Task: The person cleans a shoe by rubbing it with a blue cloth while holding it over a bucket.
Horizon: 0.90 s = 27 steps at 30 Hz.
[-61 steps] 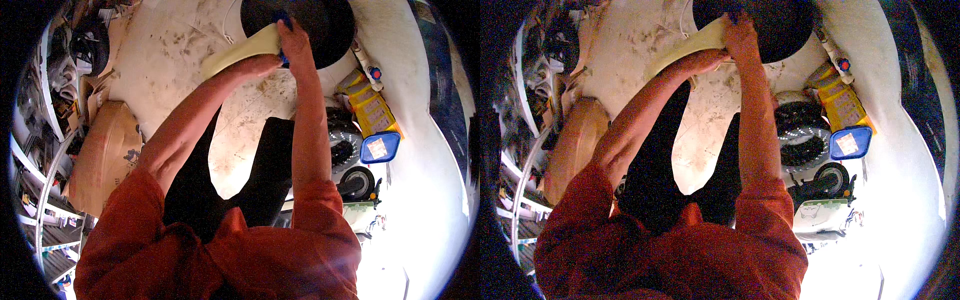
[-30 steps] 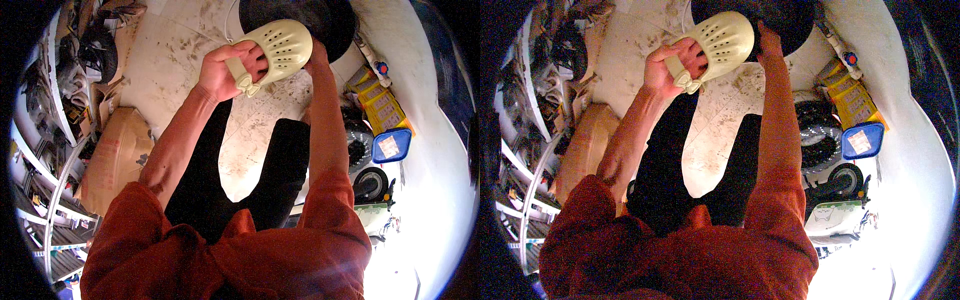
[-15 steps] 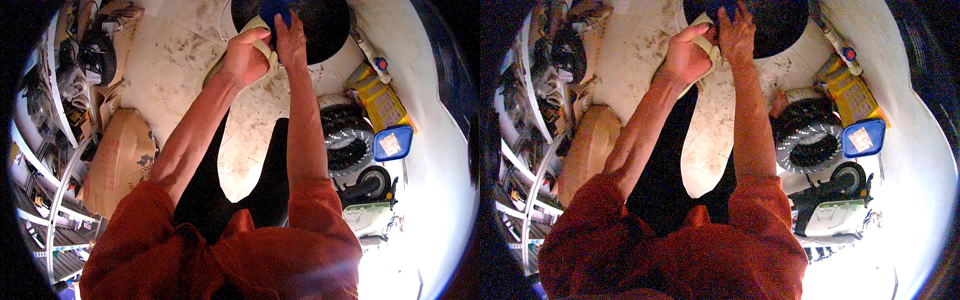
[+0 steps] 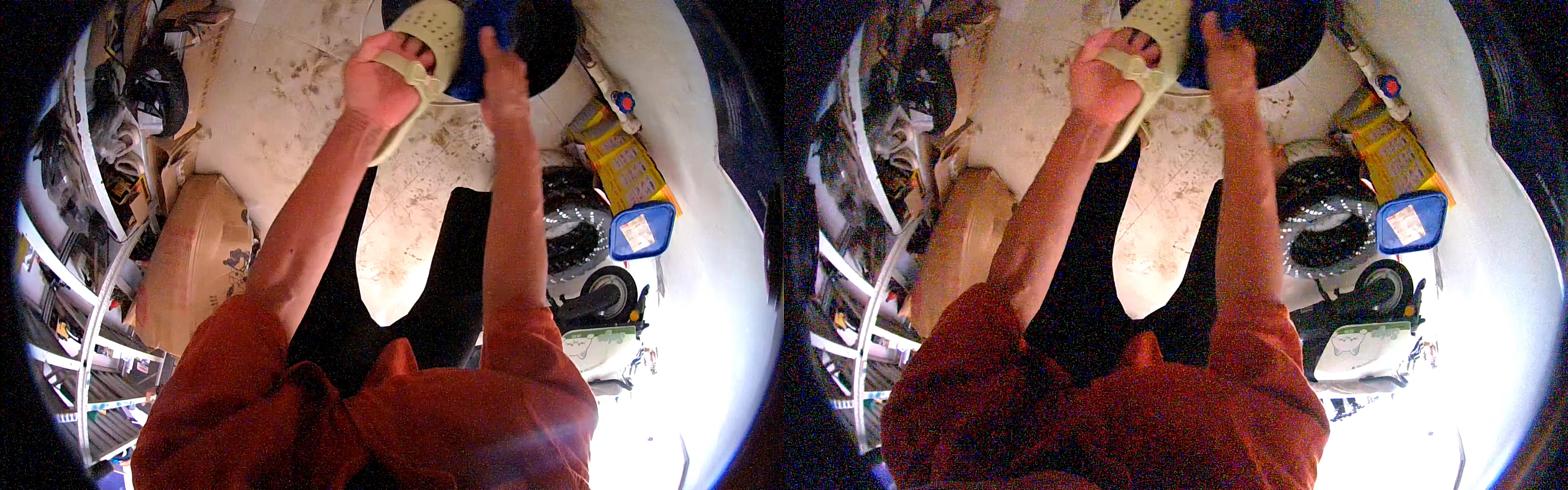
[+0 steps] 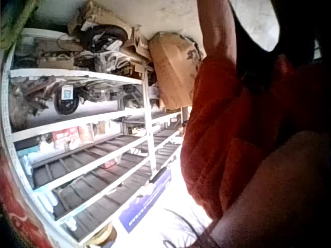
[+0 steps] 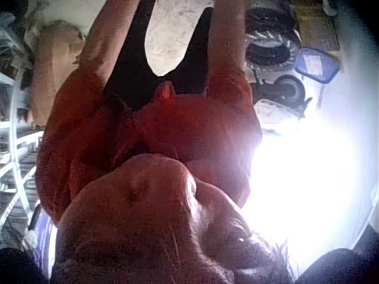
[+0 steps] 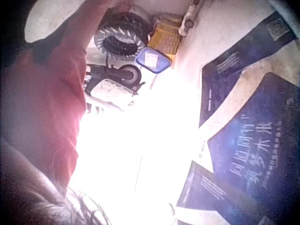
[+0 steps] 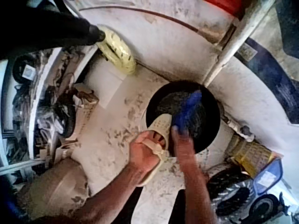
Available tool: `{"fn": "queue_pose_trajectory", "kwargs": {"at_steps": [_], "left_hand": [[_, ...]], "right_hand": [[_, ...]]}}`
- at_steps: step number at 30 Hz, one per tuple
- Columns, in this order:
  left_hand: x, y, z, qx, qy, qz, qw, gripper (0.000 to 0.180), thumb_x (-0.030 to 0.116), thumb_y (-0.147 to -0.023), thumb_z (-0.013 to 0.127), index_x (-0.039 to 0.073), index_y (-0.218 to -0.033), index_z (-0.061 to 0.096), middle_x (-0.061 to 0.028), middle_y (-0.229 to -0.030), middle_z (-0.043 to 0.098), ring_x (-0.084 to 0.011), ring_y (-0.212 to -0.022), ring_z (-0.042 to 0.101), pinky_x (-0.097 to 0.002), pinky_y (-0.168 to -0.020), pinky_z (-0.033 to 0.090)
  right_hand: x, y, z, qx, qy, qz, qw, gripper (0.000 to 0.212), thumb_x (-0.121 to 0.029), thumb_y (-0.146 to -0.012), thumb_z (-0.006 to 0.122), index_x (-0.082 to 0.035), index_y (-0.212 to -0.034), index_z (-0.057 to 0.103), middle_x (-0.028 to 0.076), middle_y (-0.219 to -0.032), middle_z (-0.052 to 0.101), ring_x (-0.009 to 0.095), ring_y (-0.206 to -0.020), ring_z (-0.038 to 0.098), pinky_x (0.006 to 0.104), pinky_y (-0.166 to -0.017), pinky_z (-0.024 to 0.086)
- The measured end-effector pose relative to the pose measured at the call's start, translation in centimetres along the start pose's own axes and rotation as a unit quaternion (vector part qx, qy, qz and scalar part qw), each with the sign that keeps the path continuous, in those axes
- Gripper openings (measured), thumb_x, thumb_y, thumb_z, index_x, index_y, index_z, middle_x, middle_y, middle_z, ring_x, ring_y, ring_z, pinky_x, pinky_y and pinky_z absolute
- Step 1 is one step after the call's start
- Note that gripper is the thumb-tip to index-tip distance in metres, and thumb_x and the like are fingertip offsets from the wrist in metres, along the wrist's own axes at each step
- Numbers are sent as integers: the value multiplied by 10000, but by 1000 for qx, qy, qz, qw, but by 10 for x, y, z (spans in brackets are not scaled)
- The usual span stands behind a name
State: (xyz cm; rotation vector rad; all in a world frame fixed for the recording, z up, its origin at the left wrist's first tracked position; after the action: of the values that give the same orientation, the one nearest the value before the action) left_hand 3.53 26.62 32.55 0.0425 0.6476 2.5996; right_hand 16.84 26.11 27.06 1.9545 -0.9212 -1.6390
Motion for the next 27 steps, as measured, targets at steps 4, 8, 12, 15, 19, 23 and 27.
{"fn": "queue_pose_trajectory", "kwargs": {"at_steps": [4,8,12,15,19,23,27], "left_hand": [[-12,4,-13,121,-18,40,992,304,204,-767,502,-5,-987,473,-147,-1075,482,-287,-944,470,-408,-860,364],[-16,44,-5,92,-21,-24,995,327,247,-801,456,-15,-997,462,-161,-1079,483,-279,-1010,474,-397,-925,348],[-15,86,-18,-43,34,-67,996,449,301,-803,539,-13,-1113,460,-169,-1218,449,-245,-1134,440,-371,-969,360],[-33,116,-79,256,-75,-33,963,669,395,-710,670,-14,-1183,430,-141,-1234,451,-235,-1154,422,-357,-967,378],[-63,137,-140,301,-96,-93,944,758,532,-744,558,-20,-1230,379,-168,-1250,416,-244,-1136,428,-355,-947,391],[-76,149,-152,316,-138,-169,923,866,706,-674,467,24,-1205,423,-111,-1145,528,-235,-991,531,-337,-853,437],[-58,122,-66,30,191,-113,975,722,622,-776,427,73,-1244,403,-95,-1153,524,-232,-1002,533,-373,-866,445]], "right_hand": [[-14,-14,15,95,339,-316,881,418,-282,-894,429,-60,-1247,406,225,-1075,512,392,-1037,464,398,-856,394],[26,-89,3,27,547,-250,798,332,-154,-845,465,-80,-1168,495,198,-1021,533,296,-944,536,408,-815,435],[9,-49,1,64,567,-375,731,289,-263,-866,472,-100,-1098,530,160,-1044,535,321,-932,543,398,-804,451],[30,-35,-17,95,564,-355,740,339,-341,-839,504,-101,-1077,538,125,-1069,544,316,-932,550,406,-794,458],[27,-30,-10,88,561,-309,763,381,-385,-817,526,-102,-1072,542,95,-1103,541,289,-949,552,410,-787,462],[23,-32,-14,115,566,-290,763,403,-423,-826,500,-106,-1071,545,109,-1128,534,275,-960,554,410,-784,463],[22,-33,-13,96,558,-265,781,420,-373,-806,513,-128,-1146,491,122,-1145,515,310,-907,574,445,-730,483]]}}
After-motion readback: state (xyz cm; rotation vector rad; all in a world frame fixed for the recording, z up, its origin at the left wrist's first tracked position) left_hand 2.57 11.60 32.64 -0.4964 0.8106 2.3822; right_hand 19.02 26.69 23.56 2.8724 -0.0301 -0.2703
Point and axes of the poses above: each hand's wrist, its own y-axis away from the middle knuckle, its own z-axis out of the palm, x = y × z, the point moved 10 cm from there along -y, towards the middle knuckle
